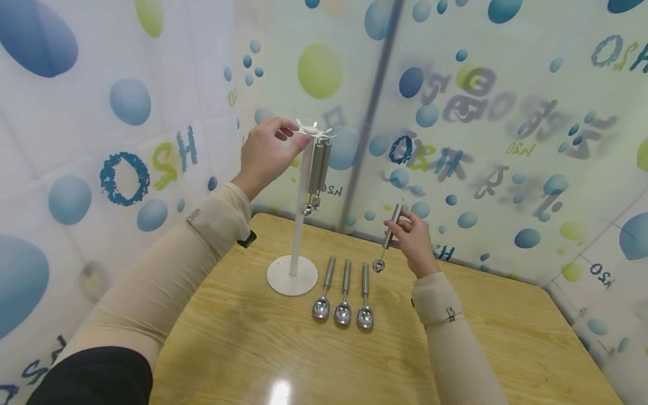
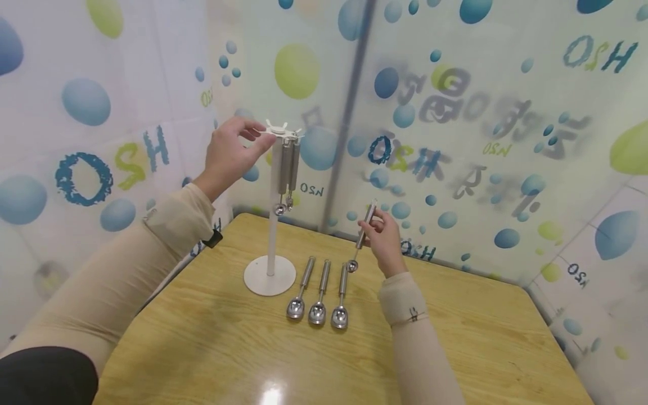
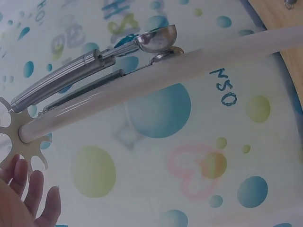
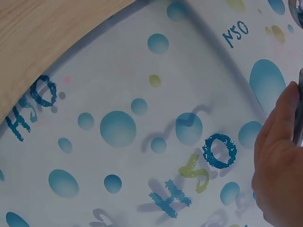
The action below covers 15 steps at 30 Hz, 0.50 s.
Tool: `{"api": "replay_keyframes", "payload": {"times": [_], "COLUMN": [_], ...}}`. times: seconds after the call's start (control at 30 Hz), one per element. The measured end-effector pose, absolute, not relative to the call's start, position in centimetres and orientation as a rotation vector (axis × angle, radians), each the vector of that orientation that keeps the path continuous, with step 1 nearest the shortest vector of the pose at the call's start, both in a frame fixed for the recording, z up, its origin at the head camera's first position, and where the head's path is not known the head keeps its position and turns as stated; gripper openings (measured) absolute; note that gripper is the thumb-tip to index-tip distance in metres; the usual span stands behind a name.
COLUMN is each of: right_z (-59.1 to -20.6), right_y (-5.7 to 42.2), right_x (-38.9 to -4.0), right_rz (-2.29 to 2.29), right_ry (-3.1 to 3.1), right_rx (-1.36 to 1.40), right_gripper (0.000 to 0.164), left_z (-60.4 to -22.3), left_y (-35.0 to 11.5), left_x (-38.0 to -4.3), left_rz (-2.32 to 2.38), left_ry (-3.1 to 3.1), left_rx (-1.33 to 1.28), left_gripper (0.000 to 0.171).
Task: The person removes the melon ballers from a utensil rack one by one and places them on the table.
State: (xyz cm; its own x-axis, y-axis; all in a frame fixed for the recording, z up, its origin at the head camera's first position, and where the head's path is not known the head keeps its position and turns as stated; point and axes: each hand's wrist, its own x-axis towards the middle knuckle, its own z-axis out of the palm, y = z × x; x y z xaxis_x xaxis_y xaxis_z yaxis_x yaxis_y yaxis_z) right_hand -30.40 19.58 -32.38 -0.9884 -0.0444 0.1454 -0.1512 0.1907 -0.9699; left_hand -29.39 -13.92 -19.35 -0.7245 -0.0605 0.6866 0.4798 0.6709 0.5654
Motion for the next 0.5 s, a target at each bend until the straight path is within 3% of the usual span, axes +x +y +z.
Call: {"api": "replay_keyframes", "payload": {"times": [0.5], "right_z": [-33.18], "right_y": [20.10], "right_x": [-30.52], "right_rz": [1.895], "right_ry": [-2.404], "right_rx": [0.167], "right_gripper": [0.048], "left_z": [-19.31], "left_y": [-14.21], "left_x": [-29.95], "left_rz": [-1.026], "left_ry": [-2.202], "left_rx": [-0.367], "left_gripper": [0.035]}}
